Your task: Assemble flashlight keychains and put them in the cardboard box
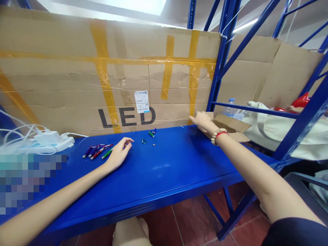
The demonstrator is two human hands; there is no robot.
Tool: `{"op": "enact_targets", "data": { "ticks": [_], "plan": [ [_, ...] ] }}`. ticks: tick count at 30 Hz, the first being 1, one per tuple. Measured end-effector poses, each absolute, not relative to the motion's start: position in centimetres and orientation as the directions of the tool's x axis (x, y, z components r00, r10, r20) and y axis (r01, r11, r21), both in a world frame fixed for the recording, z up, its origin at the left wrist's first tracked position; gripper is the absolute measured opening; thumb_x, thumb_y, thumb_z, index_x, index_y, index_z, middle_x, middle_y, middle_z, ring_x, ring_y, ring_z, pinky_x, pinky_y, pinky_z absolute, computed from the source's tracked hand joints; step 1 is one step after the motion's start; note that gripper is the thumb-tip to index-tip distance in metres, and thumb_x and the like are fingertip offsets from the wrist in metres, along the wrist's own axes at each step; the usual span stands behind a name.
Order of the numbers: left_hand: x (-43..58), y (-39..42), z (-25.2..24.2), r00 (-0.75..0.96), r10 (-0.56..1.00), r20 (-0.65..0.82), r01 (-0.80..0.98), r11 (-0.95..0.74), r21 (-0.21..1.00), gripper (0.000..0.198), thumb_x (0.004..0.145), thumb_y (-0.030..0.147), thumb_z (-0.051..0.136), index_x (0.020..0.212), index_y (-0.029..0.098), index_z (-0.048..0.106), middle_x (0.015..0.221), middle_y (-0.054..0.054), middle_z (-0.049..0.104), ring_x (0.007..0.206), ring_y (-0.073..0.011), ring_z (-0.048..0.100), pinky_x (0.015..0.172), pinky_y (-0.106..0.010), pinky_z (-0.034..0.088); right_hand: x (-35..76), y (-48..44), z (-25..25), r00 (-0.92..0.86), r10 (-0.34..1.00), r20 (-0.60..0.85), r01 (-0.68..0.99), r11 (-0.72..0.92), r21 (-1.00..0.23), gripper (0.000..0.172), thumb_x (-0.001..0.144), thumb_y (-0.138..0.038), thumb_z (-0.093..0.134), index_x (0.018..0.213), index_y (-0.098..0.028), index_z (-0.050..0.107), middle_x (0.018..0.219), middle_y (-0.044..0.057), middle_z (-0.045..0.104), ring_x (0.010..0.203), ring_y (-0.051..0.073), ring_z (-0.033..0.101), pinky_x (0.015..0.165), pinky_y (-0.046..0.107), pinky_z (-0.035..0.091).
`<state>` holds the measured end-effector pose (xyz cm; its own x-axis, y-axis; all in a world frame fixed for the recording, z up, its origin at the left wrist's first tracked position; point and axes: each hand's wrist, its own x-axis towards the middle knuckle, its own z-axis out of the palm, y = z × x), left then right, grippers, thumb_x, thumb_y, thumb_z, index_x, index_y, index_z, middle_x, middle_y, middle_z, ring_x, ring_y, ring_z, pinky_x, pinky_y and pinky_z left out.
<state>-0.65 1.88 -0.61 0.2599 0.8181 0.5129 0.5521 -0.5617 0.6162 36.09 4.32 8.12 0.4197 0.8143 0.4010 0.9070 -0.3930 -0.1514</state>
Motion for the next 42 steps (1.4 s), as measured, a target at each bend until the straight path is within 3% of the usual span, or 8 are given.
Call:
{"op": "enact_targets", "data": {
  "ticks": [4, 9, 11, 14, 18, 25, 35, 42],
  "plan": [
    [-0.7, 1.8, -0.5, 0.242, 0.825, 0.511, 0.56, -0.549, 0.621, 0.018, 0.082, 0.021, 0.039, 0.094, 0.02, 0.052, 0.085, -0.001, 0.055, 0.075, -0.015, 0.052, 0.069, -0.027, 0.041, 27.1, 6.1, 6.2, 0.076, 0.92, 0.385, 0.984, -0.006, -0.18, 0.076, 0.068, -0.072, 0.047, 0.125, -0.021, 0.046, 0.124, 0.016, 0.047, 0.112, 0.032, 0.048, 0.091, 0.042, 0.038],
    [-0.6, 1.6, -0.3, 0.234, 0.81, 0.538, 0.552, -0.566, 0.612, 0.016, 0.082, 0.021, 0.04, 0.092, 0.019, 0.052, 0.084, -0.001, 0.055, 0.074, -0.0148, 0.051, 0.07, -0.027, 0.041, 18.1, 8.3, 2.5, 0.098, 0.993, 0.058, 0.966, -0.081, -0.245, 0.102, 0.057, -0.081, 0.045, 0.135, -0.017, 0.033, 0.133, 0.023, 0.036, 0.12, 0.042, 0.037, 0.092, 0.052, 0.032],
    [-0.5, 1.5, -0.3, 0.228, 0.81, 0.54, 0.553, -0.564, 0.613, 0.016, 0.083, 0.02, 0.04, 0.092, 0.019, 0.052, 0.082, -0.001, 0.054, 0.074, -0.0145, 0.052, 0.07, -0.027, 0.042, 16.7, 9.4, 1.5, 0.115, 0.992, 0.058, 0.966, -0.099, -0.238, 0.103, 0.057, -0.081, 0.046, 0.137, -0.019, 0.029, 0.139, 0.022, 0.027, 0.126, 0.043, 0.025, 0.094, 0.054, 0.028],
    [-0.5, 1.5, -0.3, 0.247, 0.812, 0.528, 0.553, -0.566, 0.611, 0.015, 0.083, 0.02, 0.04, 0.092, 0.02, 0.052, 0.082, -0.001, 0.054, 0.073, -0.0141, 0.051, 0.069, -0.026, 0.042, 16.3, 11.0, 0.7, 0.125, 0.986, 0.112, 0.968, -0.096, -0.234, 0.093, 0.065, -0.076, 0.043, 0.135, -0.016, 0.032, 0.141, 0.022, 0.022, 0.129, 0.041, 0.018, 0.096, 0.053, 0.025],
    [-0.5, 1.6, -0.5, 0.272, 0.807, 0.524, 0.543, -0.578, 0.609, 0.015, 0.083, 0.02, 0.039, 0.093, 0.02, 0.052, 0.084, 0.0, 0.054, 0.07, -0.0132, 0.05, 0.069, -0.026, 0.041, 17.0, 12.2, 0.3, 0.141, 0.972, 0.189, 0.976, -0.104, -0.193, 0.067, 0.082, -0.061, 0.036, 0.124, -0.008, 0.044, 0.129, 0.023, 0.037, 0.121, 0.035, 0.033, 0.094, 0.045, 0.03],
    [-0.6, 1.9, -0.7, 0.283, 0.802, 0.526, 0.555, -0.584, 0.592, 0.016, 0.083, 0.018, 0.039, 0.093, 0.02, 0.052, 0.085, -0.001, 0.054, 0.069, -0.0128, 0.049, 0.07, -0.027, 0.041, 18.3, 12.3, 0.4, -0.039, 0.975, 0.22, 0.997, 0.054, -0.06, 0.031, 0.09, -0.034, 0.04, 0.108, -0.013, 0.055, 0.12, 0.016, 0.047, 0.113, 0.024, 0.043, 0.09, 0.033, 0.037],
    [-0.7, 1.9, -0.6, 0.264, 0.801, 0.538, 0.563, -0.58, 0.588, 0.016, 0.083, 0.017, 0.039, 0.092, 0.02, 0.051, 0.085, 0.0, 0.054, 0.067, -0.0125, 0.049, 0.067, -0.026, 0.041, 19.6, 10.7, 0.7, -0.159, 0.956, 0.246, 0.987, 0.161, 0.011, 0.02, 0.09, -0.028, 0.045, 0.105, -0.019, 0.054, 0.099, 0.005, 0.059, 0.085, 0.016, 0.058, 0.074, 0.029, 0.045],
    [-0.8, 2.1, -0.8, 0.301, 0.788, 0.537, 0.573, -0.6, 0.559, 0.017, 0.083, 0.018, 0.038, 0.094, 0.02, 0.051, 0.084, -0.001, 0.054, 0.069, -0.0132, 0.049, 0.069, -0.027, 0.041, 29.2, 8.0, 5.4, 0.088, 0.82, 0.565, 0.996, -0.066, -0.06, 0.037, 0.094, -0.025, 0.016, 0.125, -0.018, 0.036, 0.123, 0.017, 0.043, 0.09, 0.023, 0.056, 0.07, 0.034, 0.039]
  ]
}}
